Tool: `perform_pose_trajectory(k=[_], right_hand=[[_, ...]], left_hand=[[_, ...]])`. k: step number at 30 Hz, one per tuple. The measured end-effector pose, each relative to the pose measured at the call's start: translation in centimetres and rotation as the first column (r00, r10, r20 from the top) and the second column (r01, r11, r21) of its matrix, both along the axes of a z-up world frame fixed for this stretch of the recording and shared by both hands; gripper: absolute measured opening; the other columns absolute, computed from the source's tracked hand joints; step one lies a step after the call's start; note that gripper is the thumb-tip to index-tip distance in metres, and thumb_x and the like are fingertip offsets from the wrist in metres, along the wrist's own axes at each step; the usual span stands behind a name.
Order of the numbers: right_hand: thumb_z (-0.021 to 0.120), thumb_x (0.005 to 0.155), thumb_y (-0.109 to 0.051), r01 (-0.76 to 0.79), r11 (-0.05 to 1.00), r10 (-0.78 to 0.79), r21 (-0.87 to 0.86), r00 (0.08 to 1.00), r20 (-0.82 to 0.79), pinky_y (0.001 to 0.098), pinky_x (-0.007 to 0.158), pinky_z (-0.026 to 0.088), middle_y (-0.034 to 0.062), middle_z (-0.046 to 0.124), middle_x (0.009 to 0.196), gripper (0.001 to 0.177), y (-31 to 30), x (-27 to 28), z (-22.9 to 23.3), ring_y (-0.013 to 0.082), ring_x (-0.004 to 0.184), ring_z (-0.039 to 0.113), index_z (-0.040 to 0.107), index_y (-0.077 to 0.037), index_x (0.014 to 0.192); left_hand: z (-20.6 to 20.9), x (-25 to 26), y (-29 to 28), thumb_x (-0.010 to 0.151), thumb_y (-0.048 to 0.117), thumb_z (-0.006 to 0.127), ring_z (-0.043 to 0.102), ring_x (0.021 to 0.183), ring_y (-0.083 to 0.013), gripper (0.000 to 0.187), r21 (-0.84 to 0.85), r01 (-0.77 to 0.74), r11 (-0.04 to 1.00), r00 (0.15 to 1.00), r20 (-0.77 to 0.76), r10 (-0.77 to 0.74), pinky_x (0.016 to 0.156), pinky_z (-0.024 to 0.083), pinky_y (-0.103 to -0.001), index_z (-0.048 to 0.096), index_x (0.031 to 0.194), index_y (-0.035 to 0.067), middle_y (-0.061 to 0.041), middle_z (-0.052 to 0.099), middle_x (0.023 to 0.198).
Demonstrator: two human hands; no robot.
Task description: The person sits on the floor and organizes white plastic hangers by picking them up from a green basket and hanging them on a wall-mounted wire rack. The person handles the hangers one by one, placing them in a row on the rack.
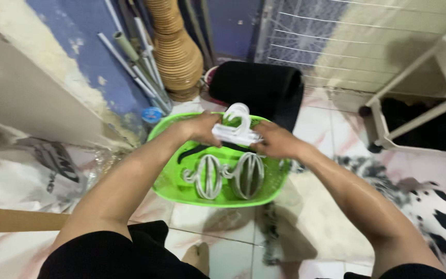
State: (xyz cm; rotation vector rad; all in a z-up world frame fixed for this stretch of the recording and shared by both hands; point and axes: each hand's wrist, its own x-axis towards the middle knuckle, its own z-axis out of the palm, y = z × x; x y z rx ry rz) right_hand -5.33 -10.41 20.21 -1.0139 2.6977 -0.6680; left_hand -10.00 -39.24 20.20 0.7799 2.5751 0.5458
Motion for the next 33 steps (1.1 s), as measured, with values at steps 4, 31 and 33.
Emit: perform_pose_trajectory(k=[4, 31, 33], right_hand=[[0.069, 0.09, -0.028, -0.02, 0.992, 0.021, 0.124, 1.0, -0.007, 0.0505, 0.094, 0.05, 0.0185, 0.059, 0.12, 0.036, -6.3, -0.8, -5.0, 0.0403, 0.113, 0.057, 0.062, -0.006, 0.118], [0.071, 0.089, -0.036, 0.05, 0.845, -0.098, 0.533, 0.993, 0.063, 0.0504, 0.107, 0.045, 0.0187, 0.045, 0.138, 0.062, -13.2, 1.2, -10.8, 0.0385, 0.13, 0.044, 0.05, -0.005, 0.139], [0.072, 0.089, -0.041, 0.039, 0.845, -0.102, 0.534, 0.991, 0.089, 0.0503, 0.109, 0.043, 0.0196, 0.045, 0.137, 0.067, -13.2, 1.1, -9.3, 0.0377, 0.131, 0.044, 0.048, -0.003, 0.139]], left_hand=[[-5.7, -0.9, -6.6, 0.067, 0.029, 0.089, 0.069, 0.11, -0.0327, 0.057, -0.08, -0.046, 0.996, 0.993, 0.109, 0.055, 0.095, 0.054, -0.042, 0.069, 0.116, 0.009, -0.016, 0.074, 0.116], [-11.9, 4.7, -7.3, 0.07, 0.032, 0.093, 0.044, 0.139, -0.0392, 0.09, -0.287, -0.174, 0.942, 0.973, 0.1, 0.21, 0.115, 0.042, -0.045, 0.045, 0.141, 0.003, -0.022, 0.046, 0.145], [-11.1, 4.6, -7.4, 0.068, 0.035, 0.096, 0.043, 0.14, -0.0399, 0.096, -0.292, -0.177, 0.94, 0.971, 0.103, 0.215, 0.116, 0.04, -0.045, 0.044, 0.141, 0.002, -0.023, 0.047, 0.144]])
